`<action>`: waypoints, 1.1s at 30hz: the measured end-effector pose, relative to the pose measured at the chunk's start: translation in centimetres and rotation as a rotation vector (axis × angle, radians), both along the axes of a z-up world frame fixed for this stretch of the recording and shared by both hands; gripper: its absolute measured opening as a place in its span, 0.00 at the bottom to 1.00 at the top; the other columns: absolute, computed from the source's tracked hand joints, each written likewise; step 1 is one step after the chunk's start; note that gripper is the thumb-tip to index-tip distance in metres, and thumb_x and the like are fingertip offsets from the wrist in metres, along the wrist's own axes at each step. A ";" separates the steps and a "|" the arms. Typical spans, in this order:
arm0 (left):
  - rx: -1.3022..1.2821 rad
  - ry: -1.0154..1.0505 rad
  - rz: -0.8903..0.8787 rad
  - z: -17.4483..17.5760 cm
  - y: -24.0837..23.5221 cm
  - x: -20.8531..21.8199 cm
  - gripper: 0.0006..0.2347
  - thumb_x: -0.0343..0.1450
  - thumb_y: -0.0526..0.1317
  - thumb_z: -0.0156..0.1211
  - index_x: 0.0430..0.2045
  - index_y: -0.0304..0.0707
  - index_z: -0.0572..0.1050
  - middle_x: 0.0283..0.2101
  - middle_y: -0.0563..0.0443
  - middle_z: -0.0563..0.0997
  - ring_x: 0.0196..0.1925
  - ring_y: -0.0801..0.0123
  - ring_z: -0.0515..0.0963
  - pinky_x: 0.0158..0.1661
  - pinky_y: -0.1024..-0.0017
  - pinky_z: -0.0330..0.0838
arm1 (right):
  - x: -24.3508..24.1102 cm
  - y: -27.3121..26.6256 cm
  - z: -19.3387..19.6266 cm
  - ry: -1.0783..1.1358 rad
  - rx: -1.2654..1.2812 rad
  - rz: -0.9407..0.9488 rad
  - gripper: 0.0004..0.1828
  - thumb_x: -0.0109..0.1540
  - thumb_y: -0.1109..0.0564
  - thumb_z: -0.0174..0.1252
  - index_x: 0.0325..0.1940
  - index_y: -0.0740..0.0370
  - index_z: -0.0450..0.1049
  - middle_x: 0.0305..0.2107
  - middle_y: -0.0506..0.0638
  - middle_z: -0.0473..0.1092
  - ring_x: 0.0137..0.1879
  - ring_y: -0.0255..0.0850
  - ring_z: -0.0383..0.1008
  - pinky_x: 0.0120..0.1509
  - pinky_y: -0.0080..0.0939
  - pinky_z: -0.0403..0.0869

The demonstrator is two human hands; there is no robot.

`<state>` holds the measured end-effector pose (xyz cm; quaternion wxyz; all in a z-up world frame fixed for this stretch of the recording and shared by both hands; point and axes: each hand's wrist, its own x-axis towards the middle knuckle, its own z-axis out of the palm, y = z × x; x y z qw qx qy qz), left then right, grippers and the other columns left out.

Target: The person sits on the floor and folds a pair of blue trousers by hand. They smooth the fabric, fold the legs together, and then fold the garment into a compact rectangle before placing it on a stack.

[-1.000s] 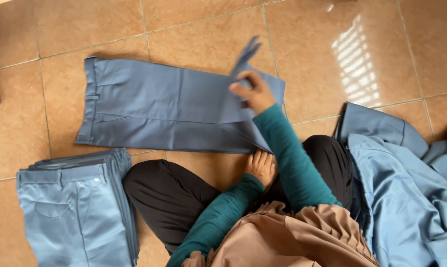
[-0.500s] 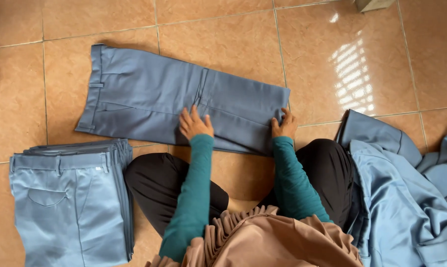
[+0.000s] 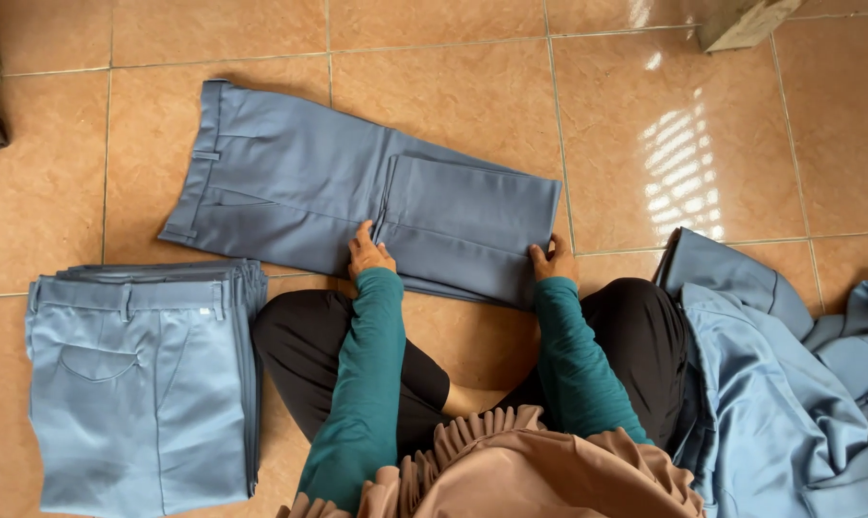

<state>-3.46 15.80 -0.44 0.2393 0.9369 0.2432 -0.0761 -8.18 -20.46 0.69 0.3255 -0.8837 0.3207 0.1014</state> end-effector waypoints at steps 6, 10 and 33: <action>0.114 -0.056 -0.200 2.3 -1.0 -1.8 0.21 0.78 0.38 0.49 0.63 0.75 0.61 0.52 0.54 0.65 0.51 0.62 0.77 0.45 0.64 0.77 | -0.4 -4.7 -11.3 0.019 0.141 -0.120 0.26 0.54 0.31 0.70 0.53 0.38 0.78 0.31 0.44 0.79 0.41 0.42 0.81 0.48 0.46 0.77; 0.273 -0.044 -0.262 2.8 -2.4 -3.0 0.28 0.74 0.35 0.55 0.67 0.72 0.56 0.64 0.50 0.60 0.59 0.53 0.70 0.49 0.56 0.68 | -2.0 -4.2 -8.1 0.035 0.073 -0.145 0.25 0.51 0.31 0.71 0.50 0.35 0.79 0.28 0.41 0.78 0.39 0.39 0.81 0.45 0.44 0.77; 0.391 -0.151 -0.569 1.5 -2.9 3.6 0.23 0.80 0.57 0.29 0.74 0.73 0.47 0.79 0.53 0.47 0.81 0.55 0.40 0.72 0.39 0.30 | 6.0 0.8 1.7 0.098 -0.434 0.364 0.37 0.72 0.28 0.24 0.83 0.35 0.33 0.80 0.40 0.30 0.84 0.45 0.21 0.83 0.64 0.31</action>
